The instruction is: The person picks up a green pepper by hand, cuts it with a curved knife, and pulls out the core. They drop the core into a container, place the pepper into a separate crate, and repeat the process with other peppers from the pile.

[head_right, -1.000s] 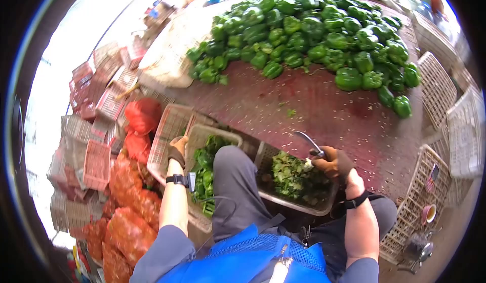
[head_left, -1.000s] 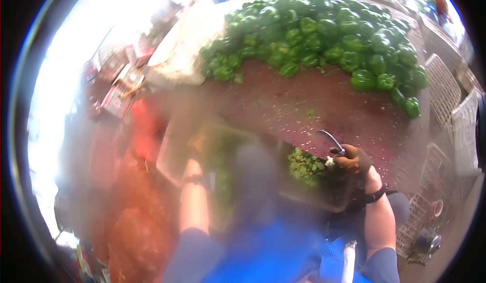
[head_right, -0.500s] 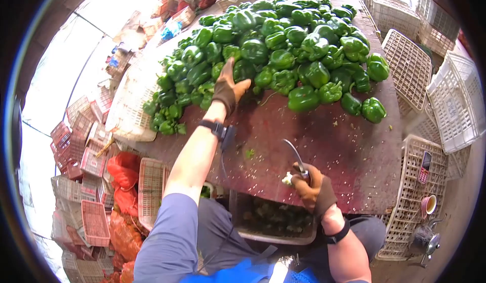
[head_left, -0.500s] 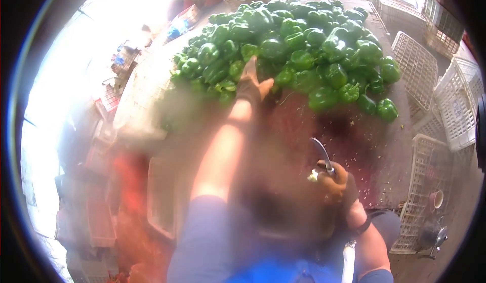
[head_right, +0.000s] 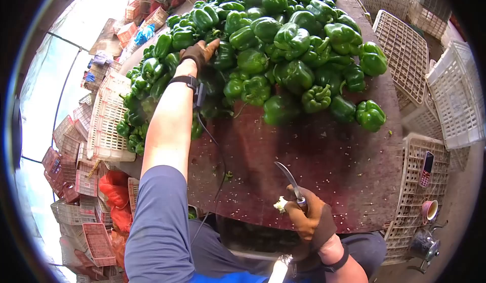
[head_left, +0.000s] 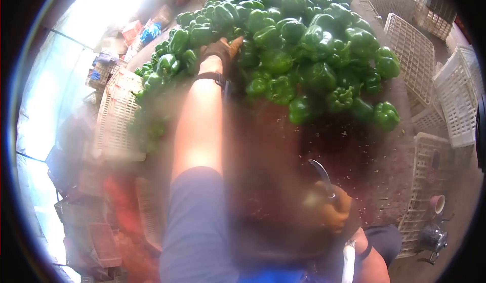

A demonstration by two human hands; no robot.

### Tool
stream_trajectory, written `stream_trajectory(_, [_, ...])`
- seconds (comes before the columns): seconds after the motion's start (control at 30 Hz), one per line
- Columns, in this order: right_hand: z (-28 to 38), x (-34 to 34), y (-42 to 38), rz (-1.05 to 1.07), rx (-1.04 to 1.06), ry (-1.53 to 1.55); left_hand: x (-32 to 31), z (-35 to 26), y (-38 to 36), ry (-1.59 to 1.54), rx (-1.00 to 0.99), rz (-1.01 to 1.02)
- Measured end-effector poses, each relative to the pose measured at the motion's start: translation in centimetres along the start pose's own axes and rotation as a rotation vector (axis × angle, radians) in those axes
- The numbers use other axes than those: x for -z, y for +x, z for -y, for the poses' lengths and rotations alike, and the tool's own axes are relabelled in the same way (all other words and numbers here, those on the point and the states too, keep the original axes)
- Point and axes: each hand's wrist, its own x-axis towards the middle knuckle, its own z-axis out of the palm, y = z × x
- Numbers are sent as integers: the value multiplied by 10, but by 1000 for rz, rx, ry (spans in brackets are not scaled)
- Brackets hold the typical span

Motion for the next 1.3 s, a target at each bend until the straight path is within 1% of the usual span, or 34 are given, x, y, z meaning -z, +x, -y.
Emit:
stream_trajectory(0.03, [-4,-2,2,-8,56,46,0,4,1,-5,-18,14])
stream_trajectory(0.07, [1,-3,1,4,56,90,-7,11,5,-14,-10,39])
stream_trajectory(0.1, [0,-4,3,6,81,64,-13,23,3,-41,-61,88])
stream_trajectory(0.17, [-4,-4,4,10,89,44,-43,38,-6,-134,-40,94])
stream_trajectory(0.2, [-4,-4,3,11,73,51,-40,37,-26,-41,-51,92])
stream_trajectory(0.23, [3,-3,3,12,22,88,-35,38,-45,44,-116,86])
stream_trajectory(0.27, [8,-3,2,17,-29,122,-32,39,-59,71,-143,90])
stream_trajectory(0.3, [4,-4,1,20,15,76,-30,41,-72,99,-169,96])
stream_trajectory(0.37, [-5,-4,4,13,114,-17,-26,37,-97,75,-215,45])
stream_trajectory(0.4, [10,-4,2,36,-21,89,-26,35,-110,61,-240,21])
stream_trajectory(0.5, [24,-6,-2,-2,57,-148,-32,39,-141,48,-292,-88])
stream_trajectory(0.53, [26,-6,-5,-28,23,-82,-36,43,-150,-46,-315,-115])
stream_trajectory(0.63, [29,-3,-7,-89,-78,72,-47,53,-172,-143,-431,-213])
stream_trajectory(0.7, [27,0,-6,-62,61,-26,-49,53,-194,-184,-511,-359])
stream_trajectory(0.73, [28,2,-7,-53,131,-73,-50,51,-204,-234,-571,-370])
stream_trajectory(0.77, [34,-1,-8,-72,4,-10,-51,48,-213,-286,-632,-382])
stream_trajectory(0.83, [42,-5,-13,-59,-2,11,-36,34,-237,-314,-731,-173])
stream_trajectory(0.87, [43,-7,-14,-51,-7,19,-46,33,-247,-448,-794,-162])
stream_trajectory(0.9, [43,-8,-15,-41,-5,20,-67,35,-261,-452,-833,-331])
stream_trajectory(0.97, [40,-9,-15,-32,5,28,-81,46,-286,-506,-832,-380])
stream_trajectory(1.03, [36,-10,-15,-37,18,11,-74,69,-302,-555,-803,-477])
stream_trajectory(1.1, [39,-11,-16,-46,11,19,-61,104,-311,-416,-607,-609])
stream_trajectory(1.17, [41,-10,-17,-32,12,8,-61,145,-316,-377,-229,-705])
stream_trajectory(1.23, [40,-11,-16,-27,21,16,-88,201,-311,-251,94,-791])
stream_trajectory(1.3, [42,-13,-17,-13,34,-13,-116,248,-300,-487,402,-370])
